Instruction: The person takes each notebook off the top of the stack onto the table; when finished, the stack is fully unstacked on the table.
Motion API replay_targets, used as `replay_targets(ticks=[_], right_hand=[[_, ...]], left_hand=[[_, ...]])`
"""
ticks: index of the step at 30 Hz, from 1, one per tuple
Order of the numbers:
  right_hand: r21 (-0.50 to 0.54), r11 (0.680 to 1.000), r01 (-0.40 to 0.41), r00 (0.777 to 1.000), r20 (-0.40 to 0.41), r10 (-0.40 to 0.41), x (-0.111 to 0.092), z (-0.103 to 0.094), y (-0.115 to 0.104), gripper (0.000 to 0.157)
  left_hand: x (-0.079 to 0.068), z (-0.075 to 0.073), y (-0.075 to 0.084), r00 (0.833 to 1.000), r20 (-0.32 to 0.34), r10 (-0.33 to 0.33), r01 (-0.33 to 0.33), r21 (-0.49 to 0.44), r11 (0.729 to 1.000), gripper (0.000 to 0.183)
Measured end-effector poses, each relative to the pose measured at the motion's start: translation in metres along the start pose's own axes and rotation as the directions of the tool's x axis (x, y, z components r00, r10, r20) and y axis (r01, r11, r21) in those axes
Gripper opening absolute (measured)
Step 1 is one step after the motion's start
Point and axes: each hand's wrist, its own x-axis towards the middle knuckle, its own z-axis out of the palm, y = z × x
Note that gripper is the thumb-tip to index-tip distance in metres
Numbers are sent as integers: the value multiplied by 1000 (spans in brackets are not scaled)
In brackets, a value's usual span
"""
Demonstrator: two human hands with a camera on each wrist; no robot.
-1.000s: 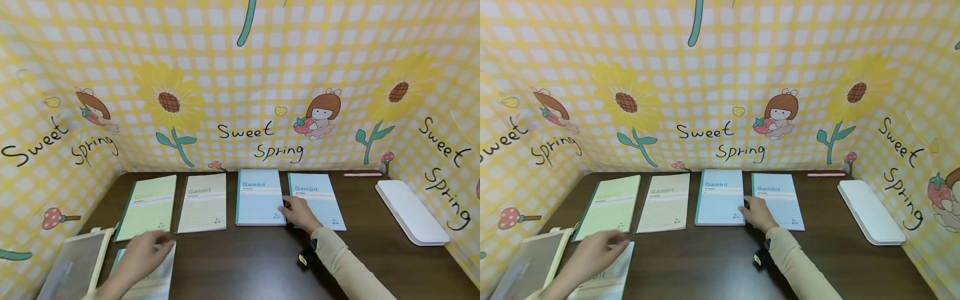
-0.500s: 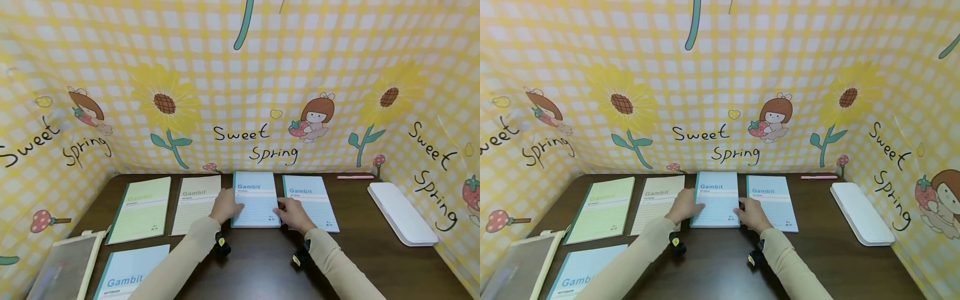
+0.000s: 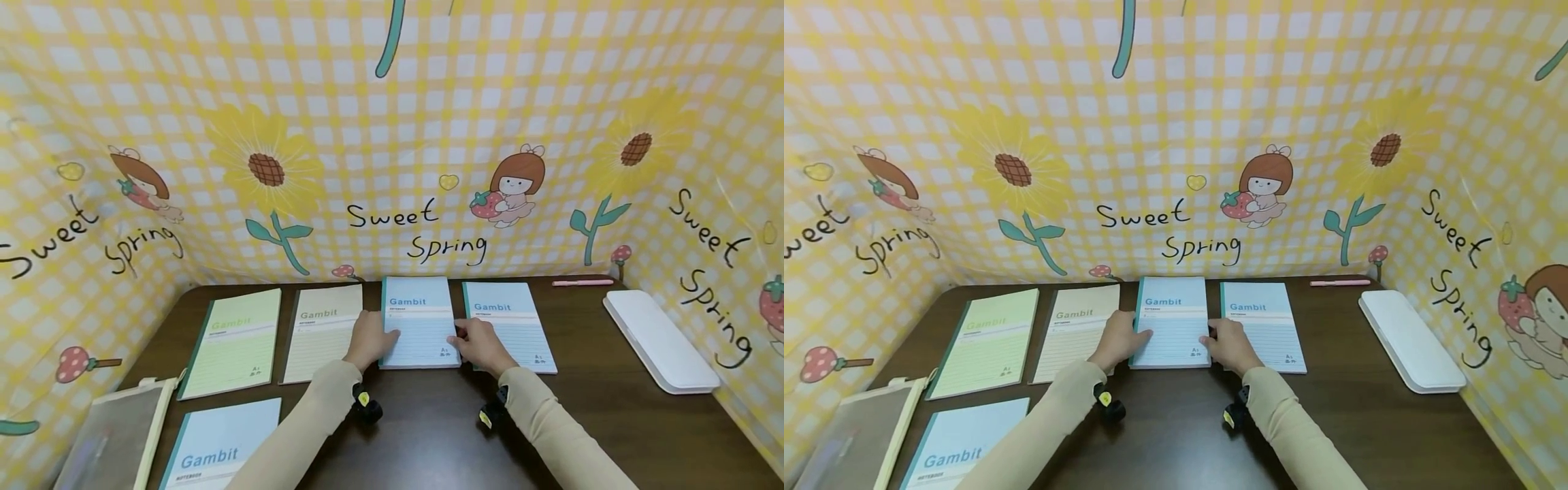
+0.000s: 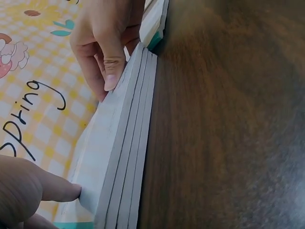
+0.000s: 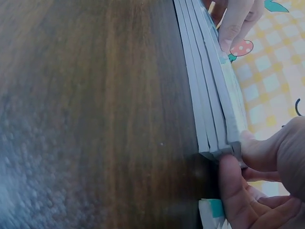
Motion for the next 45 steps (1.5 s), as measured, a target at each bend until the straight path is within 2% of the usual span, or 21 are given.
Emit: replay_targets(ticks=[4,7,11,14,16,19,21,24,26,29,33,36,38,42,45], right_hand=[[-35,999,12,1000,20,-12,2,0,-1,14],[-38,999,19,999,38,-18,4,-1,-3,16],[-26,1000,9,999,32,-8,6,-2,-4,19],[-36,999,9,999,32,-8,8,-1,-5,16],[-23,1000,13,999,32,-12,9,2,-6,12],[-10,1000,21,999,46,-21,9,6,-9,11],[8,1000,18,999,47,-19,9,8,-11,12],[20,1000,18,998,56,-19,10,9,-12,14],[27,999,25,998,56,-27,10,10,-11,17],[56,998,19,998,62,-23,11,9,-8,27],[93,996,-13,998,61,7,11,8,-1,43],[93,995,-24,998,52,20,9,8,1,45],[90,996,-25,999,44,21,7,8,2,45],[82,996,-29,999,29,26,2,3,5,44],[65,998,-20,1000,23,18,1,-2,6,44]], left_hand=[[-2,-1,-1,999,-39,18,-19,-13,1000,24],[-2,-5,0,997,-65,31,-33,-29,999,18],[0,-12,4,995,-96,7,-22,-160,987,14],[0,-16,7,995,-70,-75,48,-323,945,21],[0,-16,7,992,-29,-123,102,-393,914,29],[0,-17,6,984,28,-175,169,-454,875,34],[0,-18,4,981,43,-191,189,-457,869,33],[-1,-20,1,979,61,-192,198,-467,862,32],[0,-21,-2,980,76,-182,195,-493,848,32],[0,-23,-7,980,98,-172,197,-556,808,32],[-5,-32,-14,977,141,-163,215,-635,742,31],[-20,-45,-23,965,191,-177,260,-663,702,31],[-36,-55,-28,955,229,-188,295,-674,678,29],[-81,-69,-33,935,291,-204,352,-677,647,27],[-116,-79,-39,920,345,-187,384,-690,614,32]])
